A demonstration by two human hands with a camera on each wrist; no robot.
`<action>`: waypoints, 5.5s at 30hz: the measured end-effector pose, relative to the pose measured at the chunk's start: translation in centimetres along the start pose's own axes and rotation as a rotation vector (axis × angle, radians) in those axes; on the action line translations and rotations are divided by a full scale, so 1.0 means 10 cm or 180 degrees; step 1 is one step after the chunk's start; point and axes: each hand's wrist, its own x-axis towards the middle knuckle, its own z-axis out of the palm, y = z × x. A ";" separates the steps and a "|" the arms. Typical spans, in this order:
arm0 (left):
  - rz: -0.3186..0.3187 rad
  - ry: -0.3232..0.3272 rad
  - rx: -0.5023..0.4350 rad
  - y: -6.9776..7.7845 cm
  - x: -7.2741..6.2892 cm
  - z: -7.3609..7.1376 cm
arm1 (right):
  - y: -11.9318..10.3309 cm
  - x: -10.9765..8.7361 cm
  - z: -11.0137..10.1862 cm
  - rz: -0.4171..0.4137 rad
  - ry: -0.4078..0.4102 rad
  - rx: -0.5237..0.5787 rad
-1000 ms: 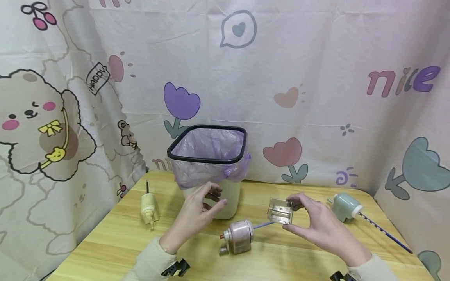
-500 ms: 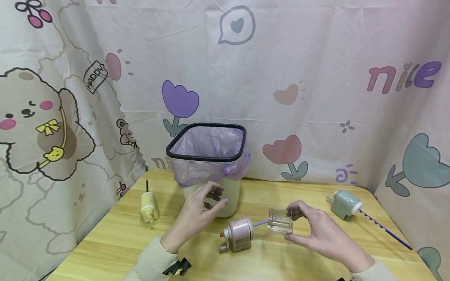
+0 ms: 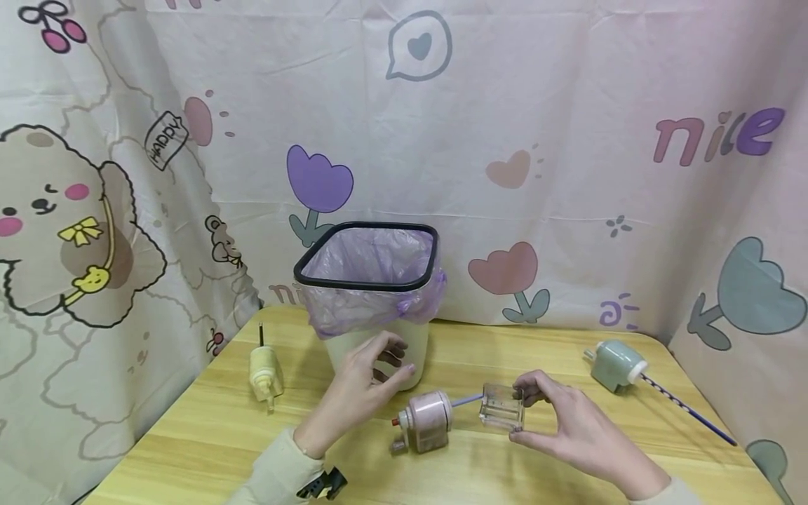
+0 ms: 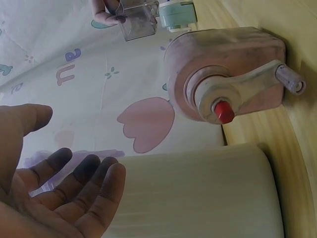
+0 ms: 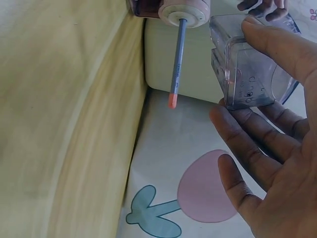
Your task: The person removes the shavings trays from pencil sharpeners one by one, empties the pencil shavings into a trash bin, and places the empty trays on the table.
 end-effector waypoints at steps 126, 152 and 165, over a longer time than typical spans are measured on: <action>0.0224 -0.0627 -0.0169 0.00 -0.19 0.28 | 0.52 0.05 -0.31 0.0550 -0.0259 -0.0336; 0.0268 -0.0749 -0.0186 0.05 -0.20 0.27 | 1.44 0.00 -0.76 0.0822 -0.0159 -0.1068; 0.0301 -0.0760 -0.0181 0.06 -0.21 0.26 | 1.57 0.03 -0.77 0.0858 -0.0218 -0.1099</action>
